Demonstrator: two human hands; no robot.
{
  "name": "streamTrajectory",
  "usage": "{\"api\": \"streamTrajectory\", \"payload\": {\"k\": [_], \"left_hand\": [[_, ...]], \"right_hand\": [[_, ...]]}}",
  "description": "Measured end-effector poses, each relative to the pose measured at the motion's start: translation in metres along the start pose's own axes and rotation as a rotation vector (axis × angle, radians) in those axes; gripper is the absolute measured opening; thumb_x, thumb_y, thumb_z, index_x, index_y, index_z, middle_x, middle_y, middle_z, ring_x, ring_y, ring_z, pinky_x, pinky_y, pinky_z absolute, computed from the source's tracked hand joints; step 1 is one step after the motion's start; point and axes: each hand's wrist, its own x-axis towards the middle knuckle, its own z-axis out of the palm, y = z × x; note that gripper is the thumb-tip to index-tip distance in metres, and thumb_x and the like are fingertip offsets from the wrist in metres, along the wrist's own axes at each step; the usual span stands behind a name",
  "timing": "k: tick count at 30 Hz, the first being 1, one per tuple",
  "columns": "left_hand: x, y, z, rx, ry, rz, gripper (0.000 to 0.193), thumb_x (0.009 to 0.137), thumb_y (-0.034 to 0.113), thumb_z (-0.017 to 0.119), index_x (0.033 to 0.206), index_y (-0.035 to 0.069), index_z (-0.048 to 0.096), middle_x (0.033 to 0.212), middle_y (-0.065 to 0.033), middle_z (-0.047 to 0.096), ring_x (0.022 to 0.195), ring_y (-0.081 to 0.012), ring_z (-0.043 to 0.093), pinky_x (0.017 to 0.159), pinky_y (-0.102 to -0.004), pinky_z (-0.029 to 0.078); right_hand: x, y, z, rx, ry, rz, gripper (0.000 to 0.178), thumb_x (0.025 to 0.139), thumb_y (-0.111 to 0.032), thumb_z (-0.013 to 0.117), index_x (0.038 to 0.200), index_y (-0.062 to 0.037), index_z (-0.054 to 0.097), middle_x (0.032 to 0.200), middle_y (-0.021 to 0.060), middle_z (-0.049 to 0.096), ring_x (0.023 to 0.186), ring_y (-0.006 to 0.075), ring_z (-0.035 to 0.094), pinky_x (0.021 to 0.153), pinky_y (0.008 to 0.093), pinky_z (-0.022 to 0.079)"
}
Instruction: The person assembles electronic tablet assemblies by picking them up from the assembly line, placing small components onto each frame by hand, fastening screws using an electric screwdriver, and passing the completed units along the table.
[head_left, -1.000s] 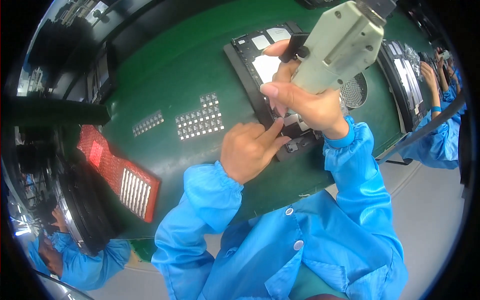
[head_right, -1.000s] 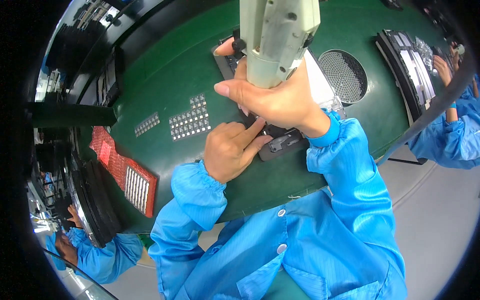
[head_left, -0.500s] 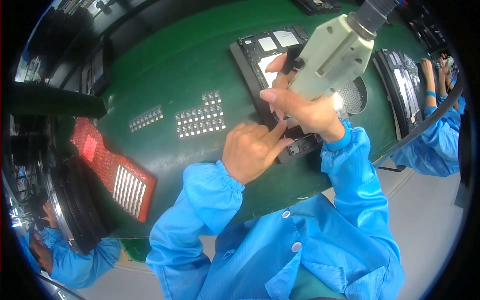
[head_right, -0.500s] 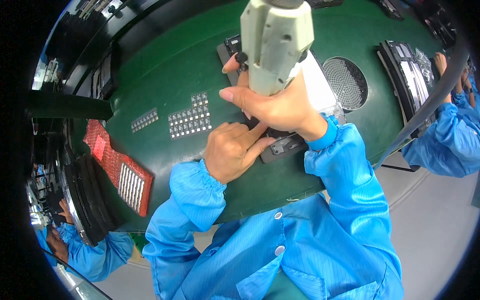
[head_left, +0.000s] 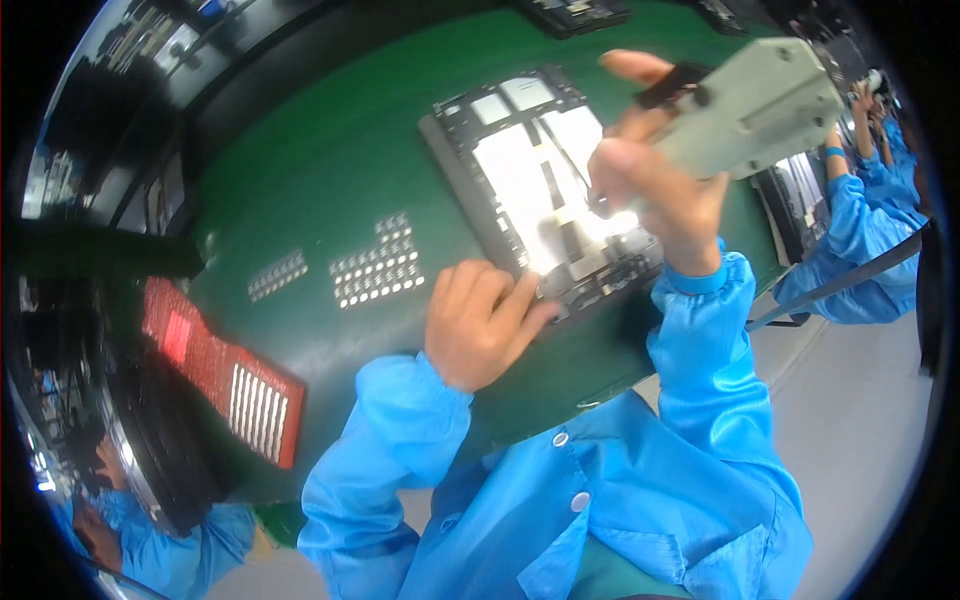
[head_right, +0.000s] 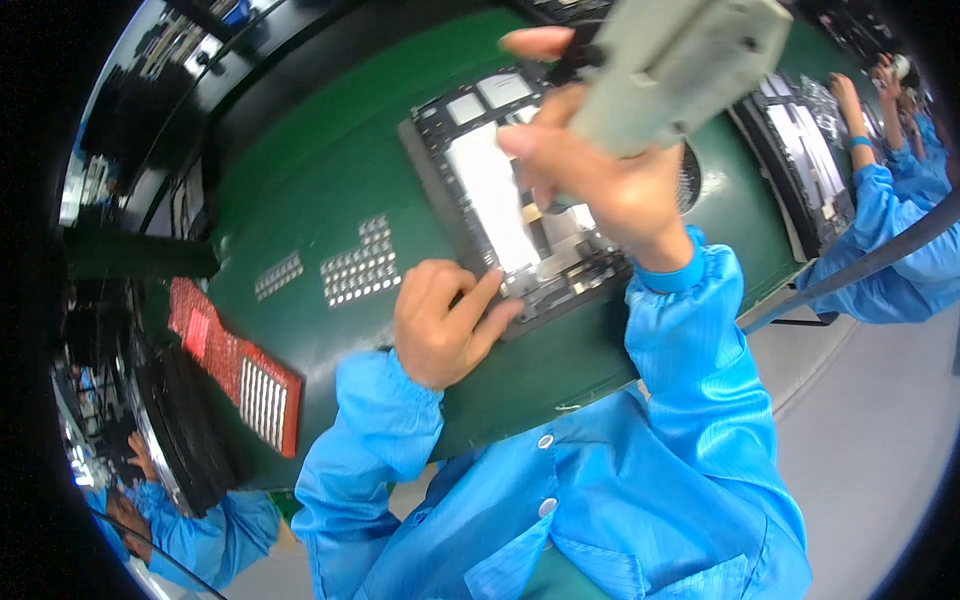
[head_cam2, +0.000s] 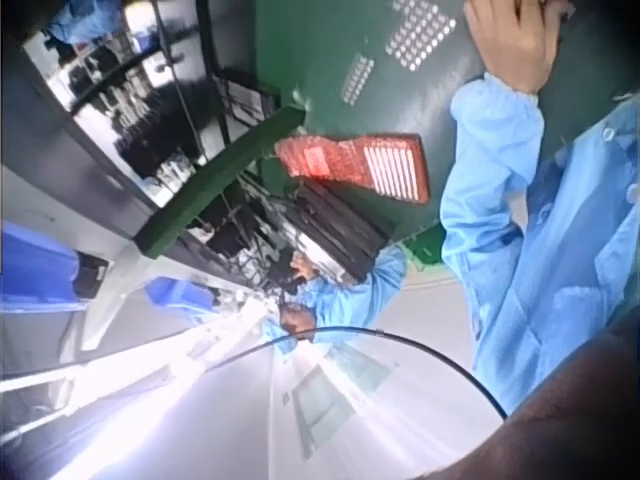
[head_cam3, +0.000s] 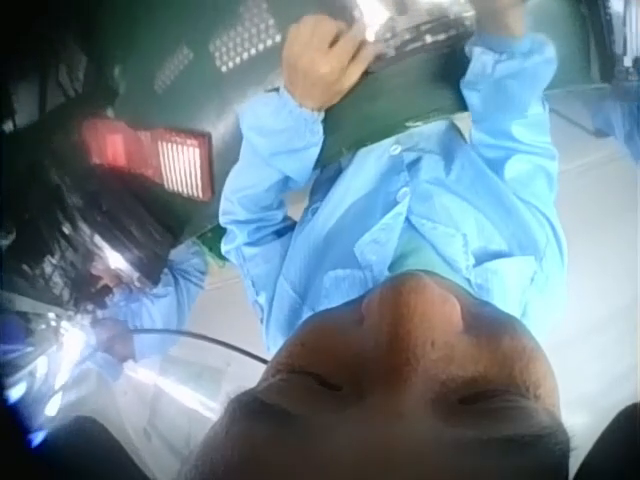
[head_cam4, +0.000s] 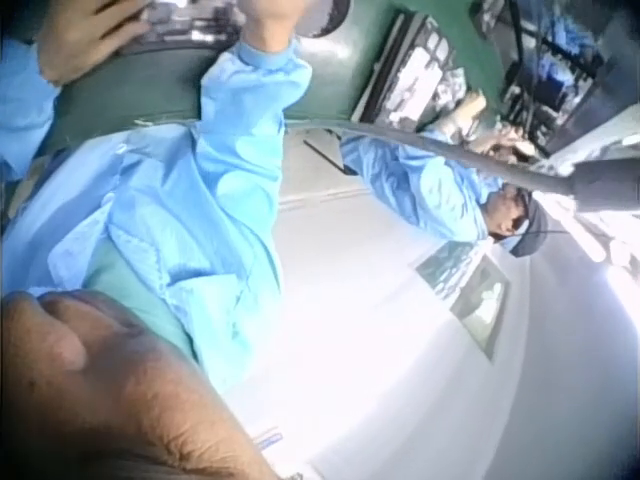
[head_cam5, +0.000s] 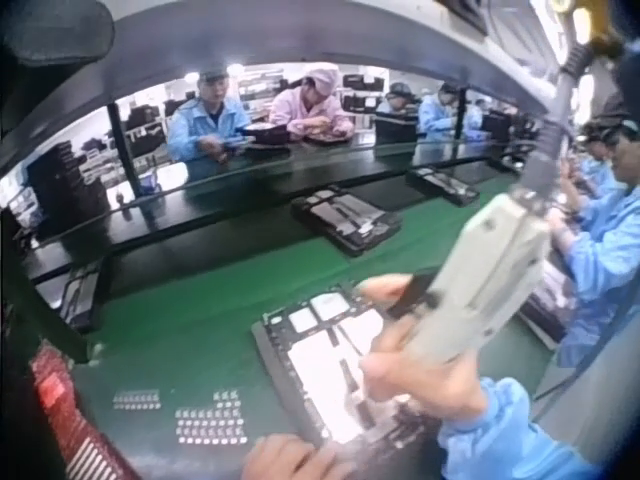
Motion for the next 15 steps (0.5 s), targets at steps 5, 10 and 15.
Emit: {"api": "streamTrajectory", "payload": {"k": [5, 10, 15], "left_hand": [[0.015, 0.010, 0.004, -0.032, -0.129, 0.136, 0.059, 0.062, 0.037, 0.077, 0.105, 0.000, 0.060, 0.119, -0.0184, 0.052, 0.117, -0.0331, 0.046, 0.096, -0.0484, 0.035], [0.022, 0.015, 0.010, 0.082, -0.143, 0.138, 0.053, 0.063, 0.030, 0.077, 0.102, -0.001, 0.061, 0.113, -0.0190, 0.058, 0.110, -0.0283, 0.054, 0.091, -0.0425, 0.039], [0.015, 0.019, 0.013, 0.193, -0.046, 0.181, 0.040, 0.066, 0.032, 0.075, 0.091, 0.002, 0.065, 0.095, -0.0126, 0.066, 0.093, -0.0243, 0.063, 0.075, -0.0354, 0.045]], "right_hand": [[0.006, 0.018, -0.074, 0.192, 0.154, -0.048, 0.036, 0.074, 0.001, 0.065, 0.106, 0.0080, 0.050, 0.056, 0.0065, 0.053, 0.044, 0.0130, 0.050, 0.044, 0.0276, 0.044], [0.004, 0.042, -0.102, 0.054, 0.284, -0.005, 0.032, 0.073, 0.000, 0.065, 0.101, 0.0054, 0.051, 0.057, 0.0054, 0.053, 0.044, 0.0123, 0.049, 0.043, 0.0269, 0.041], [0.010, 0.047, -0.095, -0.032, 0.239, 0.080, 0.037, 0.073, 0.001, 0.066, 0.105, 0.0064, 0.050, 0.056, 0.0039, 0.053, 0.044, 0.0107, 0.049, 0.042, 0.0244, 0.039]]}}
